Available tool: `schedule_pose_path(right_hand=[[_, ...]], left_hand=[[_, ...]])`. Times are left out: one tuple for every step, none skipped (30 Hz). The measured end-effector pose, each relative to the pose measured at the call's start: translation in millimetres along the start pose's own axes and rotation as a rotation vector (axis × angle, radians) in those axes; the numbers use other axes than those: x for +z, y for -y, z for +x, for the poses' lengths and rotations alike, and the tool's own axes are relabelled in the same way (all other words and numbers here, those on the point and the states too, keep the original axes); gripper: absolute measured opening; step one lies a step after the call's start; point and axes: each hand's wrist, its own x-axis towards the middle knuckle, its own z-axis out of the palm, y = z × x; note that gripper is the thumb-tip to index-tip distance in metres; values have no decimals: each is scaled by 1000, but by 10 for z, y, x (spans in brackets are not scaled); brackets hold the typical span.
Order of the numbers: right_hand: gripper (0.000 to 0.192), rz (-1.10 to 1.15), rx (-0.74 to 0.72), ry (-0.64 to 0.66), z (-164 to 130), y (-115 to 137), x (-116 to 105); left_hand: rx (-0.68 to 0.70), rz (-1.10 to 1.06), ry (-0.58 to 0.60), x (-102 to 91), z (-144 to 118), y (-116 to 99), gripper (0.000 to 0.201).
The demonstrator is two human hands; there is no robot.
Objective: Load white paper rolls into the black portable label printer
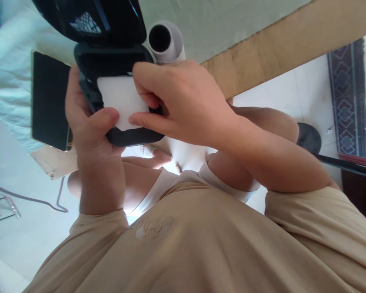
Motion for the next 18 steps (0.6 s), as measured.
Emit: schedule_pose_path(right_hand=[[56,21,-12,-28,-5,-21,2],[56,36,-26,-56,-9,-41,4],[56,41,-38,-80,-10,-59,7],[55,36,-47,-97,-9,-72,8],[55,29,-53,-102,-5,-80,9],[55,20,-55,-96,0,-82,8],[55,7,-49,-82,6,-78,5],[55,-9,-39,-62,11,-70,2],[54,-29,-22,-40,14,-59,0],[54,-44,-9,-22,14,-50,-2],[53,-44,-5,-16,9,-45,-1],[54,-27,-17,-32,0,-44,2],[53,0,-37,-66,-13,-51,7],[51,25,-62,-137,-27,-65,13],[46,56,-79,-228,-40,-84,19],[38,107,-70,-302,-49,-107,23],[31,175,-33,-338,-52,-132,24],[31,252,18,-338,-47,-157,21]], left_hand=[[30,4,12,-55,17,72,133],[58,7,21,-101,33,134,142],[78,13,17,-135,44,183,148],[93,15,11,-156,50,213,152],[94,16,8,-162,50,223,154],[92,13,10,-156,46,217,155],[90,6,24,-141,38,198,153],[85,-3,36,-118,28,171,149],[81,-9,34,-92,18,143,143],[72,-14,19,-65,8,118,137],[64,-17,-4,-41,1,101,131],[60,-23,-29,-23,-4,93,128],[60,-28,-48,-14,-6,95,129],[68,-31,-54,-15,-4,103,133],[77,-29,-44,-26,0,116,138],[81,-17,-30,-48,7,133,142],[81,3,-17,-78,16,151,145],[78,26,-5,-113,27,170,147]])
